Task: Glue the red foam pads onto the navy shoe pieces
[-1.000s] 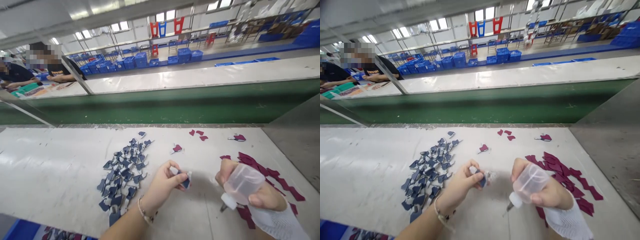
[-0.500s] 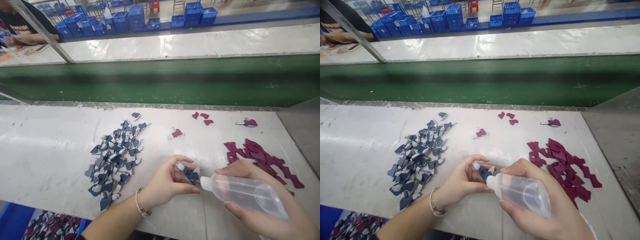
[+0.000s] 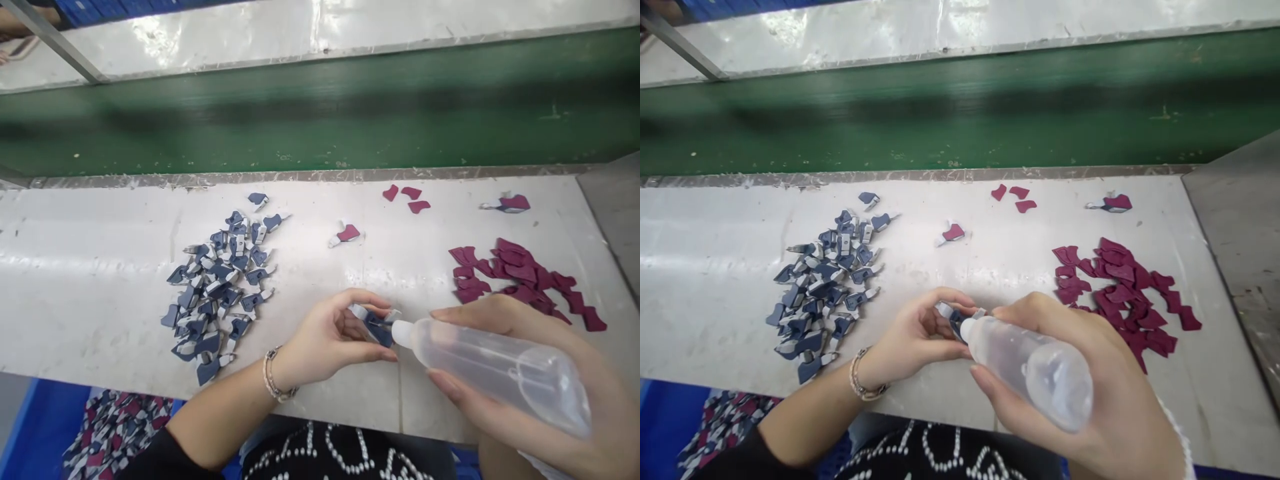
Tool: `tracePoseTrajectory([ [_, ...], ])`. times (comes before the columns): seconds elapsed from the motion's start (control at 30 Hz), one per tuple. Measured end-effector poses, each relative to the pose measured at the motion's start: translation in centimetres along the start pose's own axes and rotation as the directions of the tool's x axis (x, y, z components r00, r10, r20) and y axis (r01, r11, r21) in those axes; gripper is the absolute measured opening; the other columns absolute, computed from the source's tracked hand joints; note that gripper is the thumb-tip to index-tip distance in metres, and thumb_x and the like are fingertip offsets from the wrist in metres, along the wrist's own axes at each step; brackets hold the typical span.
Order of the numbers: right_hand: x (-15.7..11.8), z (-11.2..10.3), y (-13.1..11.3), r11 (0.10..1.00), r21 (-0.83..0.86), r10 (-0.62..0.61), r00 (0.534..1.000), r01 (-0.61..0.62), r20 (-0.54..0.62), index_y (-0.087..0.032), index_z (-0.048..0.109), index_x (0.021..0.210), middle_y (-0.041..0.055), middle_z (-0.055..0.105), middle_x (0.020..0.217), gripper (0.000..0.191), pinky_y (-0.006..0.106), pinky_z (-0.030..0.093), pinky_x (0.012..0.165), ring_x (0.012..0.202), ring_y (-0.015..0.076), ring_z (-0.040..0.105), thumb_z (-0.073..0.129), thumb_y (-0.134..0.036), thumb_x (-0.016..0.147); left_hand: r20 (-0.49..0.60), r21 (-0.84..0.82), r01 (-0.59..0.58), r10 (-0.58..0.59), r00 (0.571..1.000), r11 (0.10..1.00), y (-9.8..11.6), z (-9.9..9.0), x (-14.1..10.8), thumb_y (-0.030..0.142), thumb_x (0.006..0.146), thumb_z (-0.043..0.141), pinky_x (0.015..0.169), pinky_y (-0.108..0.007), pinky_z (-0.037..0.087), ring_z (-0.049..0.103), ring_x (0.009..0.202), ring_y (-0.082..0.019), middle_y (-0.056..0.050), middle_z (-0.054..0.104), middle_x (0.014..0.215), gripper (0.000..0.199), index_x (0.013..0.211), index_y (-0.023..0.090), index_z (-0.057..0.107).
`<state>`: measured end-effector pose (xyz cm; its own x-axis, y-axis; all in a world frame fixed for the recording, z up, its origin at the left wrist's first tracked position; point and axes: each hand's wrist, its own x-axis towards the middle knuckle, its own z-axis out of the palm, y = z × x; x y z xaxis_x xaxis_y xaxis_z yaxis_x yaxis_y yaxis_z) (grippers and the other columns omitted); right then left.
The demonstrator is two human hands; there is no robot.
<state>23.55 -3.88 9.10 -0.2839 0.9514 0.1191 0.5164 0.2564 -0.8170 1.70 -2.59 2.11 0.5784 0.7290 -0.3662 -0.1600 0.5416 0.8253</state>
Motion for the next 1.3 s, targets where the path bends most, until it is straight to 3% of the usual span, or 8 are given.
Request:
tracePoseTrajectory([
  [0.27,-0.1,0.1,0.0,1.0,0.01,0.002,0.999,-0.003,0.036,-0.037,0.06,0.104,-0.0012,0.072,0.076,0.021,0.028,0.047,0.034,0.047,0.017,0.063,0.073,-0.049,0.091,0.007,0.02,-0.024,0.024,1.0,1.0,0.2,-0.2,0.0,0.029,0.074,0.092,0.072,-0.023,0.056,0.067,0.081,-0.01,-0.005,0.07,0.12,0.05,0.116,0.022,0.066],
  [0.53,0.2,-0.1,-0.8,1.0,0.011,-0.024,0.998,0.023,0.063,-0.032,0.061,0.1,-0.0059,0.071,0.076,0.016,0.022,0.05,0.041,0.052,0.0124,0.064,0.074,-0.037,0.091,0.027,0.017,-0.011,0.011,1.0,1.0,0.0,-0.3,0.2,0.031,0.074,0.092,0.066,-0.022,0.052,0.063,0.072,-0.007,-0.006,0.07,0.122,0.05,0.116,0.021,0.065],
  [0.73,0.3,-0.1,-0.9,0.996,-0.085,-0.018,1.0,0.018,-0.002,-0.033,0.06,0.101,-0.0047,0.072,0.081,0.018,0.024,0.047,0.04,0.057,0.0147,0.068,0.07,-0.045,0.093,0.038,0.002,-0.018,0.018,0.999,1.0,-0.2,-0.5,0.3,0.029,0.075,0.091,0.068,-0.022,0.054,0.064,0.073,-0.007,-0.005,0.07,0.123,0.05,0.117,0.023,0.064],
  [0.87,0.6,0.1,-0.9,0.995,-0.069,-0.063,0.996,0.067,0.06,-0.031,0.06,0.1,-0.0065,0.069,0.074,0.014,0.024,0.048,0.043,0.05,0.0117,0.063,0.069,-0.038,0.094,0.022,0.017,-0.034,0.034,0.999,0.999,-0.3,-0.6,0.3,0.027,0.074,0.092,0.064,-0.02,0.053,0.062,0.068,-0.005,-0.005,0.071,0.121,0.05,0.115,0.022,0.066],
  [1.03,0.4,0.1,-0.9,0.997,-0.077,-0.024,1.0,0.025,0.014,-0.031,0.06,0.1,-0.0058,0.071,0.08,0.018,0.023,0.048,0.044,0.057,0.0124,0.068,0.071,-0.043,0.094,0.019,0.031,-0.033,0.032,0.999,0.999,-0.2,-0.6,0.4,0.027,0.075,0.091,0.066,-0.021,0.056,0.066,0.071,-0.007,-0.006,0.072,0.122,0.048,0.116,0.022,0.066],
  [1.17,0.3,0.1,-1.1,0.998,-0.047,-0.045,0.997,0.048,0.068,-0.031,0.059,0.099,-0.0094,0.068,0.075,0.014,0.021,0.048,0.048,0.054,0.0081,0.064,0.07,-0.038,0.094,0.01,0.028,-0.035,0.035,0.999,0.999,-0.2,-0.6,0.4,0.028,0.072,0.094,0.067,-0.02,0.057,0.066,0.07,-0.006,-0.005,0.072,0.121,0.05,0.113,0.022,0.066],
  [1.3,0.6,0.1,-1.2,0.999,-0.035,-0.033,0.998,0.035,0.059,-0.032,0.059,0.1,-0.0091,0.069,0.078,0.014,0.022,0.049,0.048,0.056,0.0092,0.065,0.07,-0.038,0.094,0.002,0.043,-0.034,0.034,0.999,0.998,-0.1,-0.6,0.4,0.03,0.072,0.094,0.065,-0.02,0.057,0.067,0.07,-0.007,-0.006,0.073,0.12,0.05,0.112,0.021,0.066],
])
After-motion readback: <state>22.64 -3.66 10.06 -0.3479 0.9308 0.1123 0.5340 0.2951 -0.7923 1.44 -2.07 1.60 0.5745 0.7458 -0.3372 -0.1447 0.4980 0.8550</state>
